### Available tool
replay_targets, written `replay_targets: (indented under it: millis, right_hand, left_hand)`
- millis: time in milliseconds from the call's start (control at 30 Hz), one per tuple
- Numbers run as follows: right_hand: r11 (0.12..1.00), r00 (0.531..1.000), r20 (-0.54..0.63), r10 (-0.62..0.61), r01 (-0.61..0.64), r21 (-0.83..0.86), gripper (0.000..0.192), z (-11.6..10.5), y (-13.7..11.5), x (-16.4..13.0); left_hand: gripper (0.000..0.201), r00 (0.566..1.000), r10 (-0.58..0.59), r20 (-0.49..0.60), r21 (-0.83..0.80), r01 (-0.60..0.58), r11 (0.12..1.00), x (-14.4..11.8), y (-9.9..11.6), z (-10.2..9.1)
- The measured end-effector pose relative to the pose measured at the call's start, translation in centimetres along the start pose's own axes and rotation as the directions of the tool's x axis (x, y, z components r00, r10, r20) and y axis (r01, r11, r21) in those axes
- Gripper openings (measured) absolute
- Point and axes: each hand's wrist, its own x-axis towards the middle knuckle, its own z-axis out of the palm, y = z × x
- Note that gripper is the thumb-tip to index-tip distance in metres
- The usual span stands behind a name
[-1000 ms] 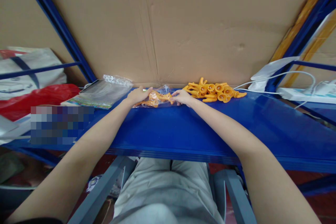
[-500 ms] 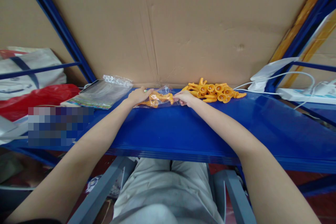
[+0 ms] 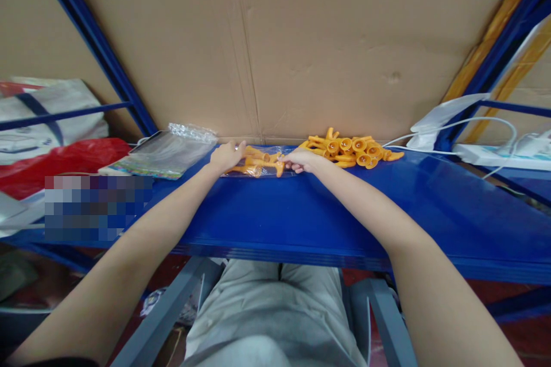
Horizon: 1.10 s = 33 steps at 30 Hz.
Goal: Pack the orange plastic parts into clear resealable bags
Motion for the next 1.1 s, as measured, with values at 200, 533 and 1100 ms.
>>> replay_targets:
  millis: [200,533,1100]
  right_hand:
    - [0.978,0.992,0.085,0.091,-0.105,0.183,0.026,0.4,-1.1,1.1]
    - [0.948,0.995,-0.016,0.100,-0.091,0.305,0.028,1.8,-0.6,0.9]
    - [0.954,0.864,-0.445,-0.235,0.119,-0.274,0.012,-7.0,1.4,-0.8]
  left_hand:
    - [0.055,0.999,0.019,-0.049,-0.078,-0.023,0.997,0.4,-0.1,0.2]
    - [0.040,0.996,0.079,-0.047,-0.065,-0.082,0.994,0.3,-0.2,0.5]
    - [0.039,0.998,0.059,0.029,0.040,-0.060,0.997,0.8,-0.9,0.8]
